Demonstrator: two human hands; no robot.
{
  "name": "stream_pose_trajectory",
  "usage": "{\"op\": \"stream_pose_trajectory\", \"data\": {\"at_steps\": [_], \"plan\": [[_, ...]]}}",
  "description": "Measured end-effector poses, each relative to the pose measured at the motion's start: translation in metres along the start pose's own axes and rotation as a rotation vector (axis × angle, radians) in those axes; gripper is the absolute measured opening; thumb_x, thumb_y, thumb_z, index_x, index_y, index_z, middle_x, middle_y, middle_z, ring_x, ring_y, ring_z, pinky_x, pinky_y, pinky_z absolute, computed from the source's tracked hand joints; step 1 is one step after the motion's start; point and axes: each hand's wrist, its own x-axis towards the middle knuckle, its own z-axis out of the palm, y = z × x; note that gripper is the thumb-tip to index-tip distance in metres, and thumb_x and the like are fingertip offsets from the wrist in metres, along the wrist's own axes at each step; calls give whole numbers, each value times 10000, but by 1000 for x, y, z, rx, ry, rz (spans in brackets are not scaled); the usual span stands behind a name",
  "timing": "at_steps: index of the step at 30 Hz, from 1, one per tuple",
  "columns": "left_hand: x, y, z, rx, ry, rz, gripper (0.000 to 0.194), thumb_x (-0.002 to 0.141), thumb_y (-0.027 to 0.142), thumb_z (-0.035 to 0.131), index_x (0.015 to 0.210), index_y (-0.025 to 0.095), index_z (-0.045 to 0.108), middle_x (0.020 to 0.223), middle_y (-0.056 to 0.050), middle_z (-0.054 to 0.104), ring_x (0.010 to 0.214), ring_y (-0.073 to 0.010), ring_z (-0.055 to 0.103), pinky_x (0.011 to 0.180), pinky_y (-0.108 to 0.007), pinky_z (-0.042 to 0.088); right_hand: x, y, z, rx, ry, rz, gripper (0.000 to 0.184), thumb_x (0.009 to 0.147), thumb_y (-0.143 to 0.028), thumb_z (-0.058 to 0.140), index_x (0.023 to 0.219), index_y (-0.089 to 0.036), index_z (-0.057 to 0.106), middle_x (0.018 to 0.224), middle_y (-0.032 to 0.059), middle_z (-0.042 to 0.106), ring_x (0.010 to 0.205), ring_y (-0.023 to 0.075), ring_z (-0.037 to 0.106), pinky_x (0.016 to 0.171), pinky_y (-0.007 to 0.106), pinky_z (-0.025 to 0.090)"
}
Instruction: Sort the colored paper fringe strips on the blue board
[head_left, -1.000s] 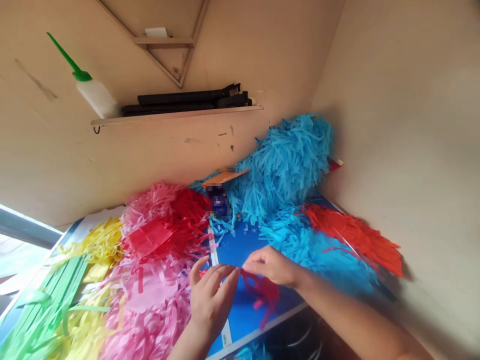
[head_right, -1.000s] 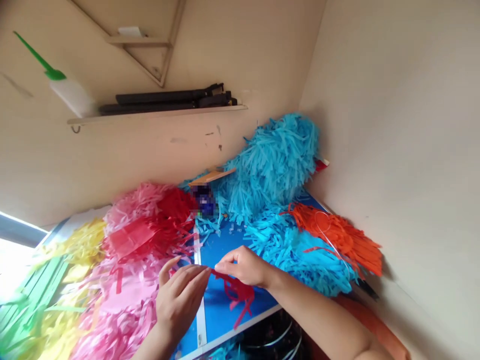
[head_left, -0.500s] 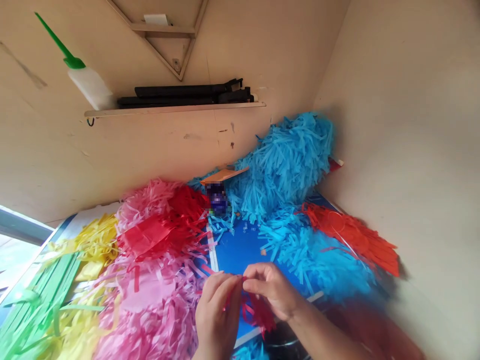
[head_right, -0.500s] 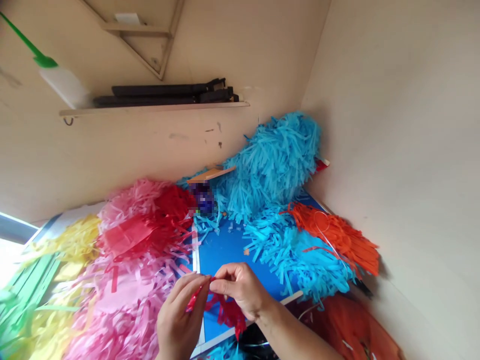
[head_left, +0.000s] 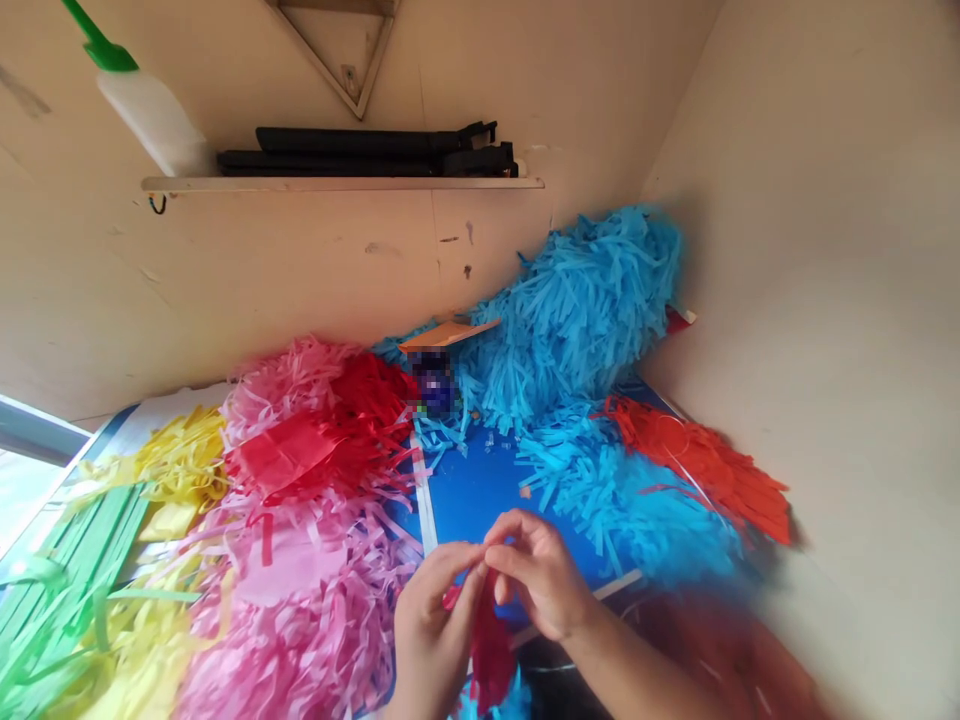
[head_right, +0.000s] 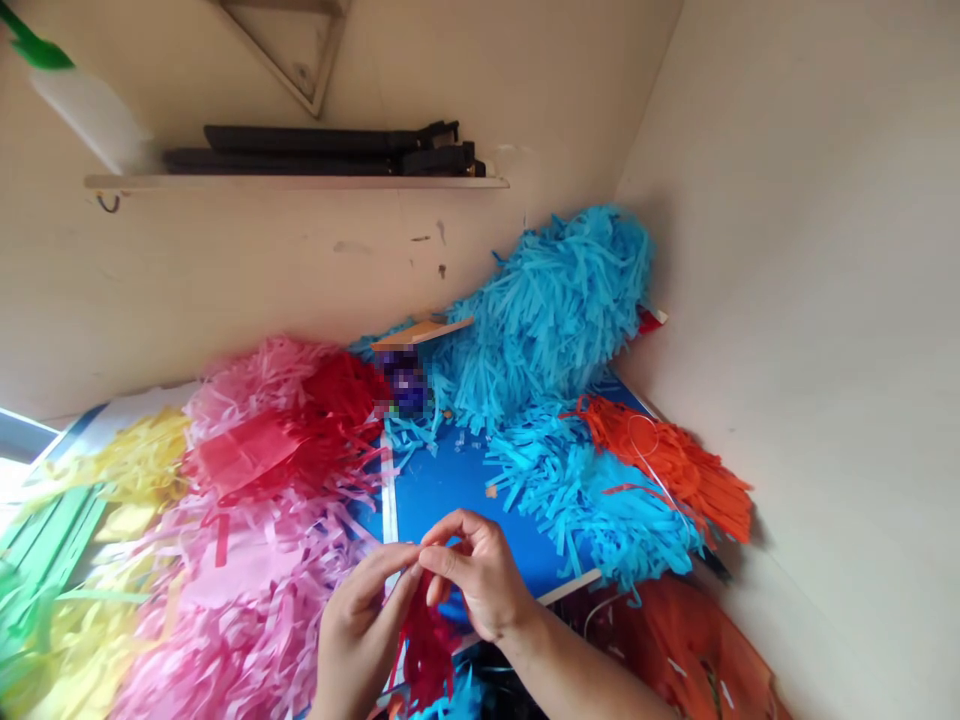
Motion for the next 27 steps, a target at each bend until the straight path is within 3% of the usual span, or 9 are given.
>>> {"op": "stream_pose_trajectory", "data": {"at_steps": [4, 11, 15, 18, 20, 23, 27], "plan": [[-8, -7, 1, -32, 13, -157, 64, 854, 249, 661, 862, 226, 720, 804, -11, 772, 726, -158, 742, 676, -213, 592, 2, 4, 0, 26, 10, 4, 332, 673, -391, 882, 721, -168, 640, 486, -69, 540, 402, 56, 477, 439, 162, 354], [-5, -18, -4, -4, -43, -83, 89, 858, 253, 652, 820, 227, 728, 834, -37, 771, 777, -182, 742, 693, -239, 596, 12, 9, 4, -54, 40, -112, 260, 697, -315, 870, 670, -166, 659, 648, -42, 571, 602, 75, 467, 580, 183, 373], [-6, -25, -8, 17, 7, -151, 103, 852, 278, 652, 791, 220, 710, 822, -46, 763, 764, -185, 737, 678, -242, 588, 18, 13, 10, -154, 31, -165, 247, 717, -320, 847, 662, -168, 660, 645, -33, 573, 622, 94, 480, 605, 206, 385], [-5, -27, -11, -117, 70, -392, 169, 826, 379, 682, 835, 211, 700, 784, -38, 744, 726, -183, 716, 653, -247, 575, 31, 13, 10, -289, -50, -196, 266, 758, -364, 806, 662, -168, 652, 656, -15, 596, 630, 112, 508, 600, 223, 403], [-3, -28, -15, -284, 23, -622, 262, 807, 459, 696, 845, 199, 693, 718, -20, 713, 646, -170, 679, 601, -249, 557, 52, 11, 5, -528, -75, -217, 256, 834, -394, 724, 730, -168, 664, 665, -3, 613, 615, 122, 528, 587, 233, 422], [3, -29, -22, -595, -51, -880, 347, 740, 516, 757, 819, 197, 648, 679, 12, 672, 558, -136, 618, 533, -236, 518, 100, 6, -9, -1131, 70, -226, 193, 939, -336, 575, 974, -175, 675, 767, 12, 668, 617, 129, 578, 601, 239, 461], [8, -29, -21, -904, -47, -1032, 402, 715, 518, 788, 818, 219, 541, 651, 36, 635, 605, -129, 623, 593, -239, 514, 157, 8, -26, -1393, 153, -232, 112, 882, -188, 638, 975, -193, 700, 1064, 71, 683, 923, 195, 645, 804, 280, 469]]}}
